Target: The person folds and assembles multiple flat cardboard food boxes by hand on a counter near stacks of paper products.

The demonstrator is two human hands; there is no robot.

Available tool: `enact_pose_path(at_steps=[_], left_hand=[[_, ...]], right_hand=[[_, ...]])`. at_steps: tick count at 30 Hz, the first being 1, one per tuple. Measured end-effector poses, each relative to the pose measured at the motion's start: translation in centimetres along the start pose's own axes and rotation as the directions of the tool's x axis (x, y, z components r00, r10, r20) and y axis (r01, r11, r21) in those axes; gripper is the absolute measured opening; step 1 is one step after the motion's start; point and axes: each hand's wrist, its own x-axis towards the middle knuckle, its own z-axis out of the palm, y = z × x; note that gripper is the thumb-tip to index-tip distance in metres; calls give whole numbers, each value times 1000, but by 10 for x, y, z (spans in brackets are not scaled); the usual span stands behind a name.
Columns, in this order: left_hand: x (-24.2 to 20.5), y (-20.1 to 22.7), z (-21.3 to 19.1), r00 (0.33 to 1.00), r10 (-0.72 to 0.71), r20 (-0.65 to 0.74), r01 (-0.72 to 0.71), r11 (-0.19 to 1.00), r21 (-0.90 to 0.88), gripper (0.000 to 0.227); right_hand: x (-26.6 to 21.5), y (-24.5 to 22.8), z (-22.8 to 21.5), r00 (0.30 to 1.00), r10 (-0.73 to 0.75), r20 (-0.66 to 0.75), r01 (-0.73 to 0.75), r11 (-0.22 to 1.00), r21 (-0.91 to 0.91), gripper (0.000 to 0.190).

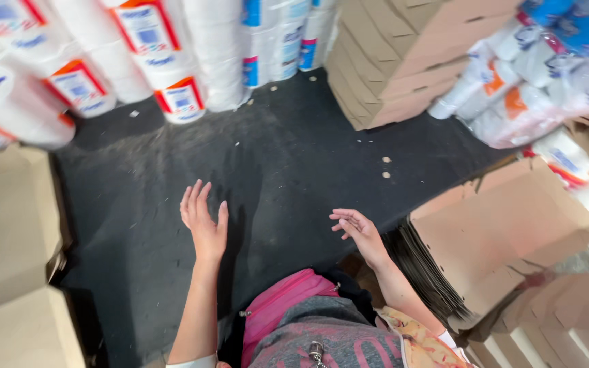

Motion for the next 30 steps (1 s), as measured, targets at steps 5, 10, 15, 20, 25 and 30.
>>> enact_pose_path(at_steps=[5, 10, 15, 20, 25, 30], left_hand=[[34, 5, 105, 939, 21, 343, -19, 1000, -9, 43], [25, -8, 160, 879, 82, 470, -140, 986, 91, 47], [20, -5, 160, 871, 161, 464, -304, 919, 253, 51], [26, 4, 152, 888, 197, 416, -309, 925, 221, 51], [28, 3, 150, 883, 167, 439, -291, 928, 231, 45], [27, 1, 155, 885, 185, 428, -299, 929, 216, 42]], right_hand=[[-29, 7, -48, 979, -17, -205, 11, 999, -30, 34], [-7, -73, -83, 926, -243, -290, 176, 955, -239, 32], [60, -168, -92, 812, -575, -95, 409, 678, -611, 41], [162, -258, -109, 394, -816, 423, 182, -381, -906, 64], [211, -304, -127, 447, -765, 464, -56, -542, -838, 81], [232, -306, -137, 395, -762, 512, -178, -611, -772, 56]])
